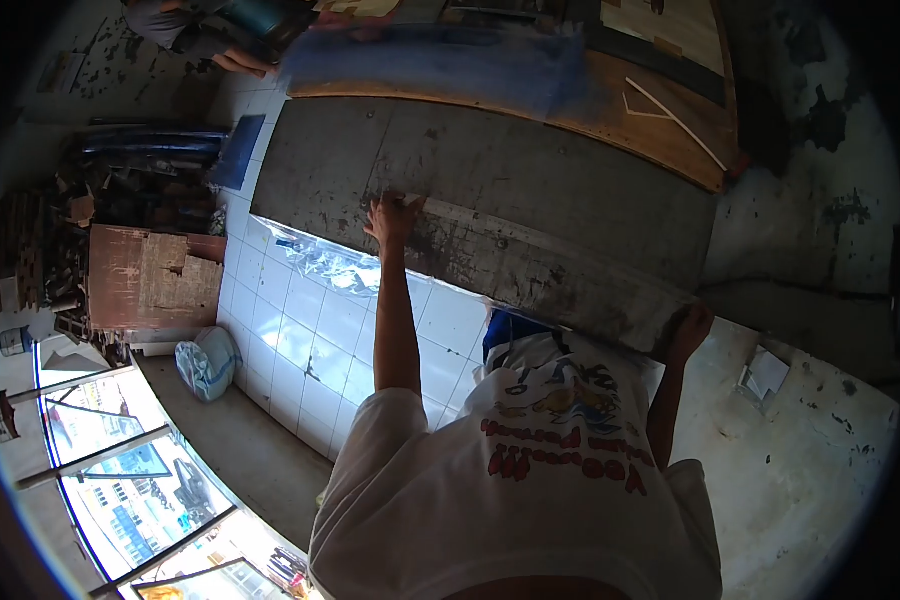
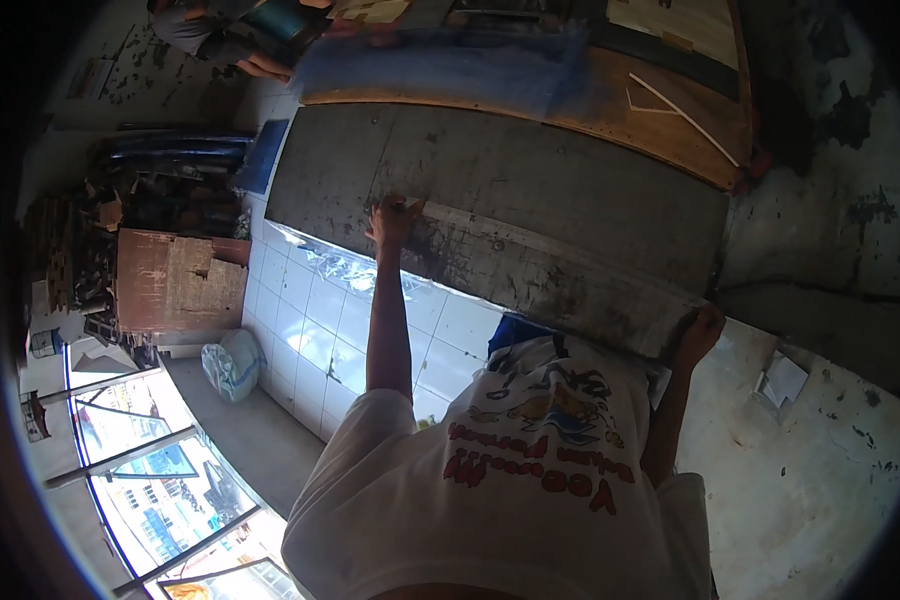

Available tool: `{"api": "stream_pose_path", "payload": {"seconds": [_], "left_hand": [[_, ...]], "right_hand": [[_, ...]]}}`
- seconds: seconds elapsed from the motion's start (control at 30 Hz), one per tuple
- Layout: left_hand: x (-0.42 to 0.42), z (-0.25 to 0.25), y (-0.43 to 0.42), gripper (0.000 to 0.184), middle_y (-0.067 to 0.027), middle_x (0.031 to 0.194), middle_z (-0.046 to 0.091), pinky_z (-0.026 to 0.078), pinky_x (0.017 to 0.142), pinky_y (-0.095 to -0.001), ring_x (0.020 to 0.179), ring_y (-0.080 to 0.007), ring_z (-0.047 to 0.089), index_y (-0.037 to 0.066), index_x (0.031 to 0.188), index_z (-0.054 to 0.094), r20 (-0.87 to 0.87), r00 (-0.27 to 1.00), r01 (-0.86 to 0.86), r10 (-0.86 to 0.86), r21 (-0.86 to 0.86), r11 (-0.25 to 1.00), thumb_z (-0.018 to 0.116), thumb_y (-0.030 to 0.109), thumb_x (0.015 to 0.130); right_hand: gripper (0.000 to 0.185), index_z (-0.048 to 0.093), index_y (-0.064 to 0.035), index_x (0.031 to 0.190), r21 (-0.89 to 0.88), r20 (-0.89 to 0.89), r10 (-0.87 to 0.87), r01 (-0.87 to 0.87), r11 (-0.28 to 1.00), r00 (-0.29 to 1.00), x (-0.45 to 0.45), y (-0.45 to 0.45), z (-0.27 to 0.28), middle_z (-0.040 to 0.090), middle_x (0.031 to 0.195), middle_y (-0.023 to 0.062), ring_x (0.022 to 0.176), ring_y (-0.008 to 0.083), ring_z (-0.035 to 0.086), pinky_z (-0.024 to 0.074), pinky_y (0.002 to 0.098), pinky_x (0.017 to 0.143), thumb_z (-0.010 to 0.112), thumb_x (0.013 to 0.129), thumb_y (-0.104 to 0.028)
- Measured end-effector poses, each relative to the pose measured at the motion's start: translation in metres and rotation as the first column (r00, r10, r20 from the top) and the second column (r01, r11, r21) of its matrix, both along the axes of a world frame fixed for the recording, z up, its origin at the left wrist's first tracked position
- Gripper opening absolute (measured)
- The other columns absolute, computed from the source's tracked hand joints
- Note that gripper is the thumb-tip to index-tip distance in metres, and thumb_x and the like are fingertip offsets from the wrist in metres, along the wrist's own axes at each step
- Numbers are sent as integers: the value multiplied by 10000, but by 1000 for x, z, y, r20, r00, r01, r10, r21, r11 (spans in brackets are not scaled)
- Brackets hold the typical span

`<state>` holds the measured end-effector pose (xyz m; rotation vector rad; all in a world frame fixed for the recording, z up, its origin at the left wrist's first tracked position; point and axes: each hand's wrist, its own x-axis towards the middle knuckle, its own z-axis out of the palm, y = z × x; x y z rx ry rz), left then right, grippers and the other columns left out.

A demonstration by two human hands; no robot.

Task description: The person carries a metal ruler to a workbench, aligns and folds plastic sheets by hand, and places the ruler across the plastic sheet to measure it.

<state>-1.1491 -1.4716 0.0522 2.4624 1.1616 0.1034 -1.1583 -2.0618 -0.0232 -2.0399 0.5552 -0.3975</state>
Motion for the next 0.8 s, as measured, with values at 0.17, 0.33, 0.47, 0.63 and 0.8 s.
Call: {"api": "stream_pose_path", "payload": {"seconds": [0.17, 0.33, 0.47, 0.63, 0.8], "left_hand": [[-1, -7, 2, 548, -103, 1208, 528, 244, 1003, -620, 1207, -349, 443, 179, 1045, 661, 15, 1000, -9, 9, 28, 1000, 790, 515, 632], [-1, -9, -2, 546, -106, 1203, 536, 249, 1002, -610, 1204, -352, 443, 175, 1033, 660, 36, 998, -44, 43, 51, 998, 792, 514, 626], [-4, -9, -10, 557, -114, 1173, 554, 258, 1001, -594, 1198, -346, 446, 151, 1019, 656, 53, 996, -75, 71, 81, 994, 788, 523, 627], [-7, -13, -18, 559, -119, 1102, 571, 295, 971, -547, 1160, -326, 465, 110, 986, 658, 82, 989, -137, 126, 148, 980, 763, 544, 650], [-10, -19, -31, 534, -113, 1051, 570, 327, 926, -498, 1112, -318, 484, 111, 963, 666, 132, 972, -216, 194, 175, 961, 734, 560, 683]], "right_hand": [[257, 591, 26, 1029, -33, 26, 20, -19, 999, 999, -1, -6, -11, 613, 1004, 130, 949, 232, 575, 442, 351, 875, 557, 921, -205], [252, 596, 23, 1023, -34, 6, 13, -12, 999, 1000, -1, -5, -8, 618, 997, 126, 950, 231, 577, 443, 349, 875, 557, 920, -204], [249, 600, 21, 1018, -41, 17, 9, -8, 999, 1000, -1, -3, -6, 622, 990, 123, 948, 230, 579, 443, 347, 875, 558, 916, -202], [247, 603, 22, 1017, -44, 13, -10, 11, 999, 1000, 0, -2, -7, 625, 989, 125, 942, 229, 582, 445, 349, 871, 563, 911, -198], [250, 603, 23, 1015, -45, 23, -2, 3, 999, 1000, -1, -4, -7, 625, 984, 124, 936, 227, 584, 447, 349, 865, 565, 908, -200]]}}
